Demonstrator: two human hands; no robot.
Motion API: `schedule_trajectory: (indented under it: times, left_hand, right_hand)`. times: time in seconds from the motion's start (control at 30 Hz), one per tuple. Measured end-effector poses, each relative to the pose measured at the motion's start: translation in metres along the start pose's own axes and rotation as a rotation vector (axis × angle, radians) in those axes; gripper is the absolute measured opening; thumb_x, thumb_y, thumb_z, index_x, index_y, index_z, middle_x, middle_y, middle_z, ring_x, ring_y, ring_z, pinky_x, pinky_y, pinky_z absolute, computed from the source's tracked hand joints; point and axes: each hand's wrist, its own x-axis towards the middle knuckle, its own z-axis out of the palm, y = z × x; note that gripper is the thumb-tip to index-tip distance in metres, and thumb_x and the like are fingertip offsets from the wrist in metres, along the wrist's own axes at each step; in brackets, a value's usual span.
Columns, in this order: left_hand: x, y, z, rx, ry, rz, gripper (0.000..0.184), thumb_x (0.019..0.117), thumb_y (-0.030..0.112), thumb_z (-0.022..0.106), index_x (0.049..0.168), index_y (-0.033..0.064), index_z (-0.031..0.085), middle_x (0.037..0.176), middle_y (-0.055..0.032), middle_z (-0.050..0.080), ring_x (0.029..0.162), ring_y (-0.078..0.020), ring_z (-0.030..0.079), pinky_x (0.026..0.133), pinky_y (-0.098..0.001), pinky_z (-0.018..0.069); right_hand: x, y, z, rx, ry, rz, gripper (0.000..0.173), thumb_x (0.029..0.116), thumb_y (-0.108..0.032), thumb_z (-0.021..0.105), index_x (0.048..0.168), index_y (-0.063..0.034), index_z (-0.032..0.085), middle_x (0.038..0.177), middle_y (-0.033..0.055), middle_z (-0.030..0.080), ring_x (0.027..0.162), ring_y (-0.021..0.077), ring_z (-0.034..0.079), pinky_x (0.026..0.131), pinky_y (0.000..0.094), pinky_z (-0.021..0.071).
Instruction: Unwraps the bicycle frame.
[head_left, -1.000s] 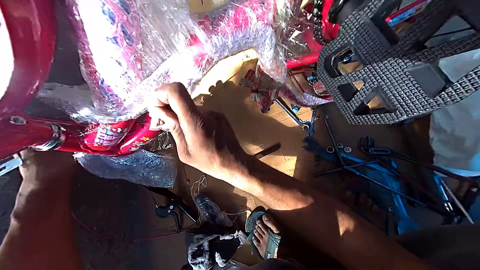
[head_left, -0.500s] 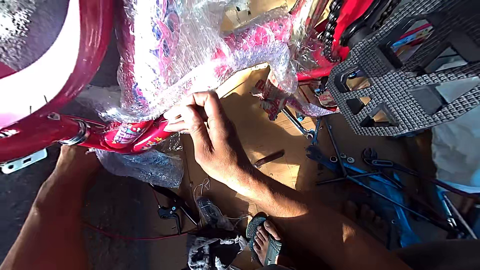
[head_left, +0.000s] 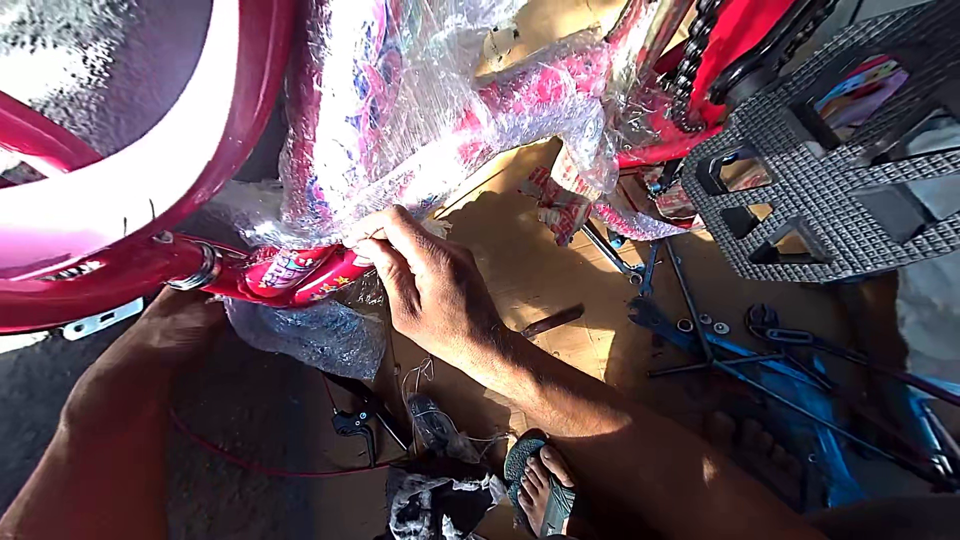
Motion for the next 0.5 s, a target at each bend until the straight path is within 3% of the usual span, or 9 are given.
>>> schedule_trajectory:
  times: [0.13,0.27,0.43,0.47,0.5]
  left_hand:
    - [0.001,0.012,0.015,-0.150,-0.005,0.013,0.026,0.0967,0.001,0.050,0.115,0.0162,0.060,0.104,0.0111,0.063,0.100,0.0053,0.059,0.093,-0.0168,0.0490]
    - [0.005,0.024,0.032,-0.418,-0.027,-0.051,0.027,0.0977,0.004,0.052,0.102,0.0267,0.066,0.093,0.0175,0.071,0.089,0.0085,0.065,0.082,-0.0125,0.0549]
    - [0.014,-0.005,0.024,-0.504,-0.067,-0.080,0.013,0.1010,0.033,0.053,0.107,0.0330,0.065,0.101,0.0151,0.071,0.097,0.0032,0.066,0.085,-0.0194,0.0563]
    - [0.015,-0.003,0.024,-0.528,-0.054,-0.040,0.013,0.0997,0.035,0.056,0.107,0.0322,0.067,0.101,0.0137,0.071,0.098,0.0019,0.066,0.086,-0.0209,0.0565]
    - [0.016,0.000,0.027,-0.533,-0.019,0.022,0.016,0.1020,0.030,0.048,0.107,0.0314,0.064,0.102,0.0139,0.070,0.101,0.0021,0.065,0.089,-0.0212,0.0549]
  right_hand:
    - [-0.004,0.003,0.002,-0.008,-0.040,-0.006,0.012,0.0989,0.002,0.055,0.108,0.0007,0.062,0.097,0.0090,0.072,0.085,0.0137,0.071,0.070,0.0293,0.0600]
    - [-0.004,0.002,0.006,0.042,-0.032,0.045,0.010,0.1015,0.001,0.054,0.109,0.0005,0.060,0.100,0.0098,0.073,0.092,0.0143,0.073,0.079,0.0306,0.0618]
    - [0.002,0.001,-0.001,0.049,-0.009,0.029,0.014,0.0991,0.004,0.055,0.112,0.0031,0.061,0.101,0.0113,0.074,0.094,0.0153,0.074,0.081,0.0310,0.0630]
    - [0.003,0.000,-0.005,0.038,-0.010,0.033,0.015,0.0985,0.005,0.055,0.112,0.0028,0.061,0.100,0.0102,0.074,0.093,0.0143,0.074,0.080,0.0304,0.0630]
    - [0.005,-0.001,-0.008,0.025,-0.004,0.032,0.017,0.0977,0.005,0.055,0.113,0.0029,0.062,0.098,0.0091,0.075,0.091,0.0133,0.075,0.079,0.0300,0.0637]
